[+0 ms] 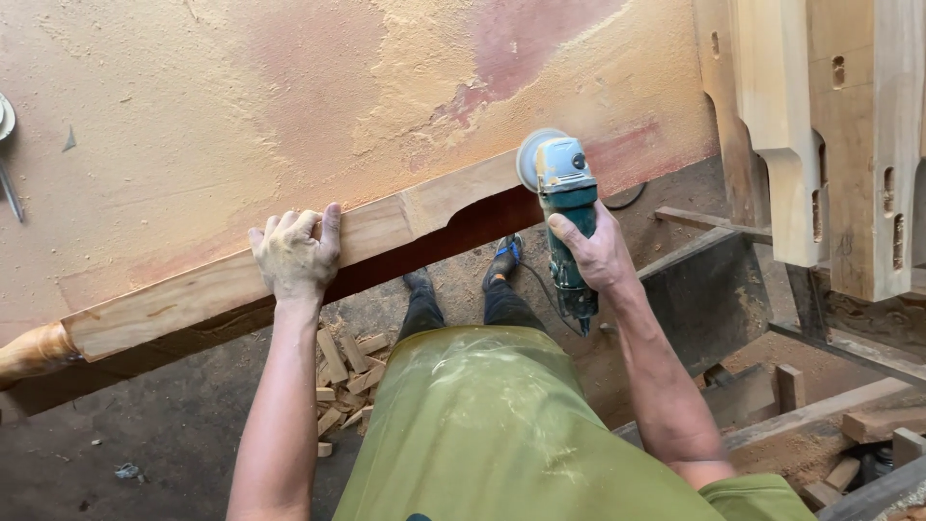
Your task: The person uses an angle grinder with a sanding disc to smooth the surface of a long wooden piece with a turned end. They hold the wood with one hand while operating the tool with the other, moving along the length of the piece. The person also sands a smaller rectangular block of wood and then returns to the larger piece.
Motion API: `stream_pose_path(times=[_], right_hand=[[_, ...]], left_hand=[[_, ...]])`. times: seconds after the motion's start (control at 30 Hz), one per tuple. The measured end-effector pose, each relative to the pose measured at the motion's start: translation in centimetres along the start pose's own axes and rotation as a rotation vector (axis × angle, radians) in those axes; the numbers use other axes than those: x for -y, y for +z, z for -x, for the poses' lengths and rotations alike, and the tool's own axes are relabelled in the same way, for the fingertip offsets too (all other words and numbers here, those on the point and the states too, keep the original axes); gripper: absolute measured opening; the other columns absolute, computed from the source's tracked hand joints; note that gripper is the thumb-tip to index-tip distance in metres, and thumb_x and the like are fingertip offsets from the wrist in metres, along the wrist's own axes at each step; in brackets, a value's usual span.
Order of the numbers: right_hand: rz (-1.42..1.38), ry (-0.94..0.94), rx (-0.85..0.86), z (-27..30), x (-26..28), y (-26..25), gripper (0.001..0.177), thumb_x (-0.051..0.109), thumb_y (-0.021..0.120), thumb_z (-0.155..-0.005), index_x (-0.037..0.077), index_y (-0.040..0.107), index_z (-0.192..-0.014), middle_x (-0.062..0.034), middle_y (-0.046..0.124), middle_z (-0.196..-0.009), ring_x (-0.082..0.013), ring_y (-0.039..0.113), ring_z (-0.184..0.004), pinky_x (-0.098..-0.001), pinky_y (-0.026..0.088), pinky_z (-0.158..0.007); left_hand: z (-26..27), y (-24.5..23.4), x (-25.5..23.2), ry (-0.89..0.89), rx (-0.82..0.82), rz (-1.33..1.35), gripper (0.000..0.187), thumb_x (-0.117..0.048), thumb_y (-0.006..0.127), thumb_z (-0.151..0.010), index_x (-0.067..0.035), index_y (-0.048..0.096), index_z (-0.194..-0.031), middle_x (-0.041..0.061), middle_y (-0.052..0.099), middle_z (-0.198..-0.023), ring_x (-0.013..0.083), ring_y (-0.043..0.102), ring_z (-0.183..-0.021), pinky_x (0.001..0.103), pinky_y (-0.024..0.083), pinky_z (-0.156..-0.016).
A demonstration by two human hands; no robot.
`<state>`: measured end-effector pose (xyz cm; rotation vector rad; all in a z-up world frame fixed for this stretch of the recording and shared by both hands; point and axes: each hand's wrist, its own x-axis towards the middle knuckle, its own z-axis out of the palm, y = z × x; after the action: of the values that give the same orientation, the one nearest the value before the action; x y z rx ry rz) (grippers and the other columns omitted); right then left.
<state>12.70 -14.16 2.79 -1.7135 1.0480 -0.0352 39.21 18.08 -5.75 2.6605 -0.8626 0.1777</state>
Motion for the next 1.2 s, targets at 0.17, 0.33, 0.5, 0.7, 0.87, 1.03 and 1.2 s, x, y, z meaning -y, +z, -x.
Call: stream_pose_path(times=[0.17, 0.33, 0.5, 0.7, 0.87, 1.03, 1.2], right_hand=[[0.015, 0.01, -0.044, 0.7, 0.5, -0.8, 0.045, 0.039, 0.077, -0.092, 0.009, 0.064, -0.124, -0.0187, 0.068, -0.102, -0.0279, 0.065, -0.1, -0.047, 0.052, -0.086], [0.043, 0.036, 0.043, 2.9, 3.6, 1.7, 0.043, 0.04, 0.076, -0.091, 0.011, 0.065, -0.12, -0.0192, 0.068, -0.097, -0.029, 0.066, -0.096, -0.0474, 0.053, -0.082], [0.062, 0.039, 0.178, 3.3, 5.2, 5.1, 0.047, 0.043, 0.079, -0.086, 0.01, 0.064, -0.116, -0.0216, 0.068, -0.096, -0.0327, 0.067, -0.096, -0.0495, 0.053, -0.082], [0.143, 0.051, 0.257, 3.1, 5.5, 7.2, 0.047, 0.048, 0.08, -0.084, 0.014, 0.062, -0.111, -0.0219, 0.067, -0.09, -0.039, 0.068, -0.092, -0.0491, 0.051, -0.077], [0.171, 0.064, 0.257, 3.3, 4.9, 7.0, 0.047, 0.048, 0.08, -0.083, 0.015, 0.06, -0.109, -0.0221, 0.065, -0.086, -0.0398, 0.068, -0.089, -0.0484, 0.051, -0.075], [0.164, 0.068, 0.225, 3.2, 4.4, 6.2, 0.047, 0.049, 0.081, -0.083, 0.015, 0.059, -0.108, -0.0212, 0.063, -0.083, -0.0352, 0.066, -0.085, -0.0474, 0.05, -0.074], [0.143, 0.074, 0.189, 3.6, 4.9, 5.5, 0.046, 0.049, 0.08, -0.083, 0.015, 0.059, -0.107, -0.023, 0.064, -0.085, -0.038, 0.067, -0.088, -0.0486, 0.051, -0.076]], left_hand=[[0.0, 0.3, 0.1, -0.012, -0.01, -0.011, 0.049, -0.063, 0.06, -0.107, -0.026, 0.071, -0.077, 0.002, 0.066, -0.073, 0.0217, 0.066, -0.076, 0.036, 0.042, -0.084], [0.1, 0.6, 0.2, -0.021, -0.014, 0.004, 0.048, -0.065, 0.059, -0.105, -0.028, 0.07, -0.075, 0.001, 0.066, -0.072, 0.022, 0.066, -0.076, 0.038, 0.042, -0.083], [0.1, 0.4, 0.0, -0.032, -0.022, 0.018, 0.05, -0.066, 0.059, -0.104, -0.027, 0.069, -0.074, 0.001, 0.066, -0.072, 0.0221, 0.067, -0.077, 0.038, 0.042, -0.083], [-0.2, -0.4, -0.5, -0.027, -0.044, 0.05, 0.052, -0.065, 0.061, -0.104, -0.025, 0.068, -0.072, 0.002, 0.065, -0.069, 0.0235, 0.066, -0.074, 0.039, 0.043, -0.082], [-0.3, -0.1, -0.4, -0.011, -0.057, 0.049, 0.051, -0.064, 0.062, -0.104, -0.024, 0.068, -0.072, 0.003, 0.064, -0.068, 0.024, 0.066, -0.073, 0.039, 0.043, -0.081], [-0.4, -0.6, -0.7, -0.001, -0.066, 0.051, 0.052, -0.063, 0.062, -0.104, -0.023, 0.067, -0.072, 0.004, 0.064, -0.067, 0.0242, 0.066, -0.072, 0.038, 0.043, -0.08], [-0.4, -0.2, -0.5, 0.002, -0.062, 0.053, 0.051, -0.063, 0.062, -0.104, -0.023, 0.068, -0.072, 0.004, 0.064, -0.068, 0.0244, 0.066, -0.073, 0.038, 0.043, -0.08]])
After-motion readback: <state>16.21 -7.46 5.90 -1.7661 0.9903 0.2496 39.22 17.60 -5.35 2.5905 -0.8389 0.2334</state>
